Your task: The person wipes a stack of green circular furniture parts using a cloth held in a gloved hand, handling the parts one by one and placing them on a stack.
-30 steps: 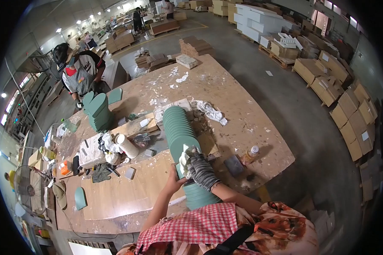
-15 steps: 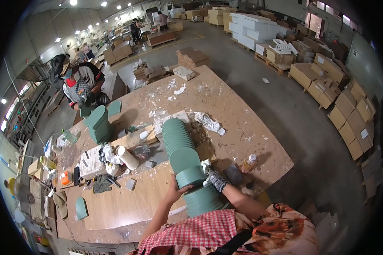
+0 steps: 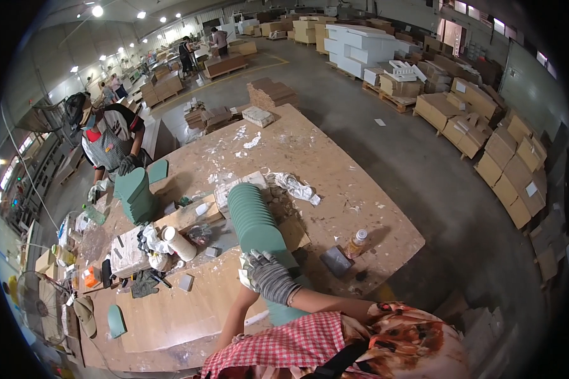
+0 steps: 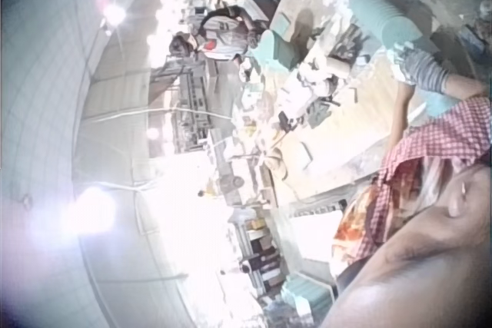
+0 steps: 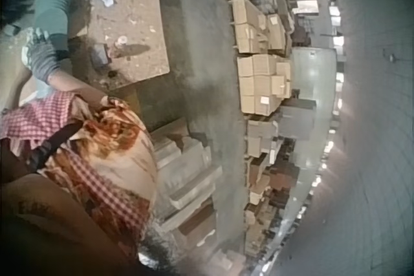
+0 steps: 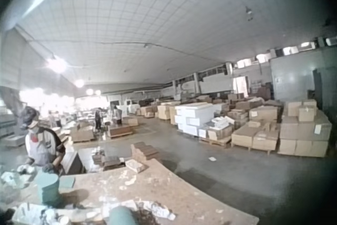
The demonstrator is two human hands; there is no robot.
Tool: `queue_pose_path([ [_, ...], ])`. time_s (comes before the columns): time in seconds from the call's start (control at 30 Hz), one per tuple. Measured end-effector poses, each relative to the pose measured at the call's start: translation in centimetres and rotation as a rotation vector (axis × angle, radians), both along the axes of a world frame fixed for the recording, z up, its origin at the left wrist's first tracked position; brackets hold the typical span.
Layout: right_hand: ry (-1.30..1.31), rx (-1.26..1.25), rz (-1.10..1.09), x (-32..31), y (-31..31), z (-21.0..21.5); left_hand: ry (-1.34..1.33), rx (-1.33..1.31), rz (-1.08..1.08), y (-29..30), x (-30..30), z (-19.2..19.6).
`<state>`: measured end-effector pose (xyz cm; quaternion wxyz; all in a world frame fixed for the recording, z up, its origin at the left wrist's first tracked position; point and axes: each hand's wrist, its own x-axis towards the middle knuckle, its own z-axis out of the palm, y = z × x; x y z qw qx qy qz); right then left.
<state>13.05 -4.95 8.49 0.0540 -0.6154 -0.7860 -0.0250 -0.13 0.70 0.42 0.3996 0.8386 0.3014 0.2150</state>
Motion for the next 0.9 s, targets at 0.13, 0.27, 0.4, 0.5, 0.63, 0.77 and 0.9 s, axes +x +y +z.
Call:
queue_pose_path([
  [0.13, 0.145, -0.067, -0.031, 1.6, 0.1, 1.0, -0.209, -0.283, 0.058, -0.6, 0.0, 0.2],
  [0.27, 0.335, -0.077, -0.235, 2.9, 0.2, 0.2, -0.361, -0.362, 0.089, -0.6, 0.4, 0.1],
  [0.4, 0.746, -0.068, -0.392, 5.0, 0.2, -4.2, -0.333, -0.391, 0.101, -0.8, 0.8, 1.1],
  [0.5, 1.388, -0.200, -0.544, 7.4, 0.3, -8.2, -0.322, -0.336, 0.104, -0.7, 0.7, 1.6],
  [0.63, 1.667, -0.582, -0.740, 11.1, 0.6, -13.4, -0.267, -0.321, 0.096, -0.9, 0.6, 2.1],
  [0.77, 1.624, -0.508, -0.773, 10.4, 0.5, -13.3, -0.267, -0.357, 0.080, -1.0, 0.7, 2.4],
  [0.9, 1.257, -0.096, -0.404, 7.4, -0.5, -6.3, -0.300, -0.356, 0.077, -0.8, 0.7, 2.0],
])
